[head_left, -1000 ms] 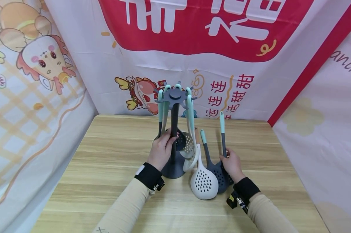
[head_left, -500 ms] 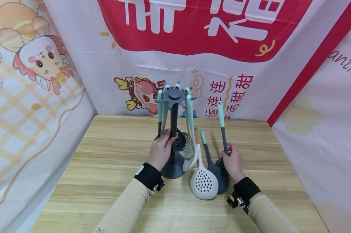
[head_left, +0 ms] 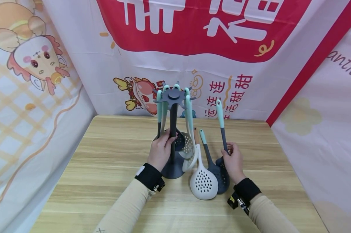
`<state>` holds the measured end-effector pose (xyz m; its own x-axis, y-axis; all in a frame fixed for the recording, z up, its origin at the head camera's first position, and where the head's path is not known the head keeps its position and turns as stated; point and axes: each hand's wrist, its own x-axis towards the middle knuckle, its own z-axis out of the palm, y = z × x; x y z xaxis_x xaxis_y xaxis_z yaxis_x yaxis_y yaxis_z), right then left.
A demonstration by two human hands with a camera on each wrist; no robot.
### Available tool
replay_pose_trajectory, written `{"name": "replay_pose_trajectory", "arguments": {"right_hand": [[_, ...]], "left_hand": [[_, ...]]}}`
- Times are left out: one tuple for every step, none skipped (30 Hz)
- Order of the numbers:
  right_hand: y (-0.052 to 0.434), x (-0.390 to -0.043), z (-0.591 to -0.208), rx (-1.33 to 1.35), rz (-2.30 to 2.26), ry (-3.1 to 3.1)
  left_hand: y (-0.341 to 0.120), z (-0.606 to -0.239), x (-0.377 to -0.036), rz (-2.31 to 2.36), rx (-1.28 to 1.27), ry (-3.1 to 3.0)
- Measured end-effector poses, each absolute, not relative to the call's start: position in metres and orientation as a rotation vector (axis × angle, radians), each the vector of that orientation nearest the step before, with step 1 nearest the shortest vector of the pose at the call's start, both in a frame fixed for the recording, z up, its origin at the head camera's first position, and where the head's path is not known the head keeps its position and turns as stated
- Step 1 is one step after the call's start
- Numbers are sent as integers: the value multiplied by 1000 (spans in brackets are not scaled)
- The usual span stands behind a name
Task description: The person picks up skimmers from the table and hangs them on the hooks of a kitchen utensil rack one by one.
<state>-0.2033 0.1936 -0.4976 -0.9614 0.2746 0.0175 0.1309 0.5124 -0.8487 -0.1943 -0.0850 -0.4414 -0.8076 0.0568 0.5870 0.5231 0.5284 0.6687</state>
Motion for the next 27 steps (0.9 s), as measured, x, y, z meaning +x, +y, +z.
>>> {"name": "replay_pose_trajectory", "arguments": {"right_hand": [[194, -203, -497, -345, 1445, -2590], [193, -203, -496, -340, 1450, -2584], [193, -202, -496, -333, 1452, -2577], [193, -202, -495, -326, 1456, -2569], [193, -201, -494, -317, 1458, -2560], [193, -201, -493, -306, 1458, -2550], [192, -201, -493, -296, 1453, -2544], [192, -200, -492, -287, 1448, -2537], [192, -200, -492, -275, 1441, -2529], [192, -200, -492, -265, 1435, -2523], [192, -200, -492, -257, 1426, -2520], [192, -200, -492, -252, 1421, -2517], [192, -200, -493, -250, 1419, -2514], [192, -200, -493, -250, 1420, -2511], [192, -200, -493, -249, 1421, -2508], [192, -199, -493, -248, 1426, -2503], [192, -199, -492, -246, 1431, -2496], [192, -199, -492, -241, 1435, -2487], [191, -199, -492, -234, 1435, -2478], [191, -198, -491, -225, 1438, -2462], [191, -198, -492, -215, 1431, -2450], [190, -198, -492, -204, 1433, -2431], [190, -198, -492, -195, 1428, -2414], [189, -198, -492, -192, 1413, -2399], [189, -198, -492, -183, 1411, -2383], [189, -197, -492, -177, 1410, -2368], [189, -197, -492, -170, 1403, -2360]], "left_hand": [[-85, -441, -194, -1237, -468, -2266], [-85, -441, -194, -1240, -466, -2265], [-84, -441, -194, -1242, -465, -2265], [-84, -441, -194, -1243, -465, -2262], [-84, -441, -194, -1245, -464, -2260], [-84, -441, -194, -1245, -463, -2257], [-84, -441, -194, -1243, -463, -2253], [-84, -441, -194, -1240, -461, -2250], [-84, -442, -194, -1237, -459, -2247], [-84, -442, -194, -1235, -459, -2244], [-84, -442, -194, -1230, -456, -2244], [-84, -442, -194, -1226, -453, -2243], [-84, -442, -194, -1224, -452, -2242], [-84, -442, -194, -1223, -451, -2241], [-84, -442, -194, -1220, -450, -2241], [-84, -442, -194, -1218, -450, -2240], [-84, -442, -194, -1216, -450, -2239], [-84, -441, -193, -1216, -450, -2237], [-83, -441, -193, -1214, -450, -2236], [-83, -441, -194, -1213, -451, -2235], [-83, -442, -194, -1212, -450, -2235], [-83, -442, -194, -1211, -451, -2234], [-83, -442, -194, -1211, -450, -2235], [-83, -442, -194, -1209, -448, -2237], [-83, -442, -194, -1209, -448, -2239], [-83, -443, -194, -1209, -445, -2241], [-83, -443, -194, -1208, -443, -2244]]}}
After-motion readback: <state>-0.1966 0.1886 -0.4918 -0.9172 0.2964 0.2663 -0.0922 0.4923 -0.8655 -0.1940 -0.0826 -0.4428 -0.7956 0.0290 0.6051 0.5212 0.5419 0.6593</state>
